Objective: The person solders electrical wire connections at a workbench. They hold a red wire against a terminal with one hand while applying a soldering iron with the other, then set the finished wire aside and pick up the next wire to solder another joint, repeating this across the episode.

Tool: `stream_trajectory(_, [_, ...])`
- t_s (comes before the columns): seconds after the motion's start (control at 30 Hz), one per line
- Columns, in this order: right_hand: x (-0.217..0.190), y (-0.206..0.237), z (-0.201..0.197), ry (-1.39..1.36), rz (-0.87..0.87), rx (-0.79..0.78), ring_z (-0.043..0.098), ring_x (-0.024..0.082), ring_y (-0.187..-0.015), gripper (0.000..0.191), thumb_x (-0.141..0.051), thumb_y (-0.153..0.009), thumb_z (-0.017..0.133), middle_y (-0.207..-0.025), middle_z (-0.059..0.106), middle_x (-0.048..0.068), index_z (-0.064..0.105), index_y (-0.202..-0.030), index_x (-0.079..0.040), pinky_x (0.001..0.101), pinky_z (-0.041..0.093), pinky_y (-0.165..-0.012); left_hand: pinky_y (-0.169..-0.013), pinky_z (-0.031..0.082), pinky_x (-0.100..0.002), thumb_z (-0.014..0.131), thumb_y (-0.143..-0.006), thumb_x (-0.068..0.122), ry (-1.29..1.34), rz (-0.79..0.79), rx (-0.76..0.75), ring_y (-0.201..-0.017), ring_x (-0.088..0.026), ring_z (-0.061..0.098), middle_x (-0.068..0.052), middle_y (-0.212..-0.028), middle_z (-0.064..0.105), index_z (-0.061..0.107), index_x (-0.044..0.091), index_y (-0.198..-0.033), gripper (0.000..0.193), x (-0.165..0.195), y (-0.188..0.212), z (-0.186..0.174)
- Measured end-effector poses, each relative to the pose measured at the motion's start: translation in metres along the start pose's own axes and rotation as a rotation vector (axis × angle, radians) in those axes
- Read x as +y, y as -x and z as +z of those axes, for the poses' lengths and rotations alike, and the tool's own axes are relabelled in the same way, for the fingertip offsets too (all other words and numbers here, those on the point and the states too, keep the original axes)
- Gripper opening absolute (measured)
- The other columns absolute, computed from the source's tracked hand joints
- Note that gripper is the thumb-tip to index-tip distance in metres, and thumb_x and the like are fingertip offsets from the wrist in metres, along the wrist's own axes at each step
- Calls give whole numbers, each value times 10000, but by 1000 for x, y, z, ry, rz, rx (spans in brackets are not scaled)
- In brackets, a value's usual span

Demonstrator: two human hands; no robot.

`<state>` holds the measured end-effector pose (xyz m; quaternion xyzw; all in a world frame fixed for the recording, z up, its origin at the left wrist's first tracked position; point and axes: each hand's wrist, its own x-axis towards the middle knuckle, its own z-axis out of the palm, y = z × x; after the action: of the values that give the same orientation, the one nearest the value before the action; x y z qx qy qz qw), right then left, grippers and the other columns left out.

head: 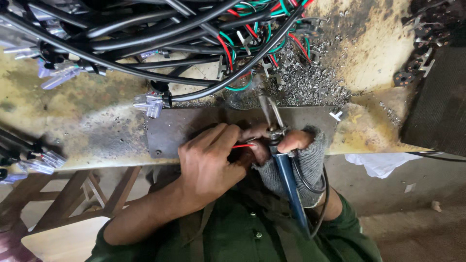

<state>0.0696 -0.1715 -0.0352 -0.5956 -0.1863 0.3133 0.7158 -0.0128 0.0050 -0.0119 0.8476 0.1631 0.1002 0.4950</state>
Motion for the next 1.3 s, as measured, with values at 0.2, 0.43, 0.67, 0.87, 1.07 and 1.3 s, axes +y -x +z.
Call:
stream_trajectory(0.2, [-14, 6, -4, 675, -284, -86, 724, 198, -1121, 535, -29, -962, 772, -1151, 725, 107, 271, -1138, -92, 250, 501, -1005, -616, 526, -426, 817, -728, 181, -30, 33, 37, -770, -314, 675, -96, -884, 633, 636, 59, -976, 330, 0, 0, 2])
stream_trajectory(0.43, [12, 11, -14, -135, 193, 315, 756, 229, -994, 434, 34, -817, 775, -1034, 752, 180, 385, -1008, 11, 302, 588, -919, -730, 584, -354, 838, -845, 53, 150, 156, 169, -844, -248, 709, -80, -997, 678, 733, 57, -1058, 238, -1, 4, -5])
stream_trajectory(0.67, [14, 17, -13, 548, 6, 196, 736, 132, -871, 273, -26, -969, 781, -974, 762, 63, 514, -990, -78, 229, 566, -793, -665, 554, -325, 850, -859, 24, 46, 230, 289, -771, -210, 683, -62, -946, 672, 756, 36, -1031, 196, 2, 7, 6])
stream_trajectory(0.87, [7, 12, -16, 740, 84, 161, 731, 127, -858, 116, -52, -933, 766, -909, 753, 16, 658, -919, -93, 230, 553, -807, -661, 560, -331, 824, -887, 16, -9, 354, 127, -764, -224, 674, -88, -984, 694, 731, 6, -1063, 200, 1, 4, 0])
stream_trajectory(1.07, [-4, 8, -12, 1145, -112, 142, 637, 141, -785, 157, -108, -845, 847, -841, 721, -27, 699, -895, -123, 285, 417, -822, -626, 550, -365, 715, -935, 80, -40, 116, 19, -748, -245, 708, -72, -880, 714, 686, 82, -1000, 71, 11, -12, -10])
stream_trajectory(1.3, [-16, 7, -11, 1077, -204, 193, 523, 196, -788, 370, -121, -750, 887, -822, 601, -1, 553, -909, -128, 272, 348, -826, -521, 477, -433, 722, -965, 127, -271, -38, 20, -583, -302, 648, -102, -729, 663, 638, 79, -855, 147, 16, -45, -26])
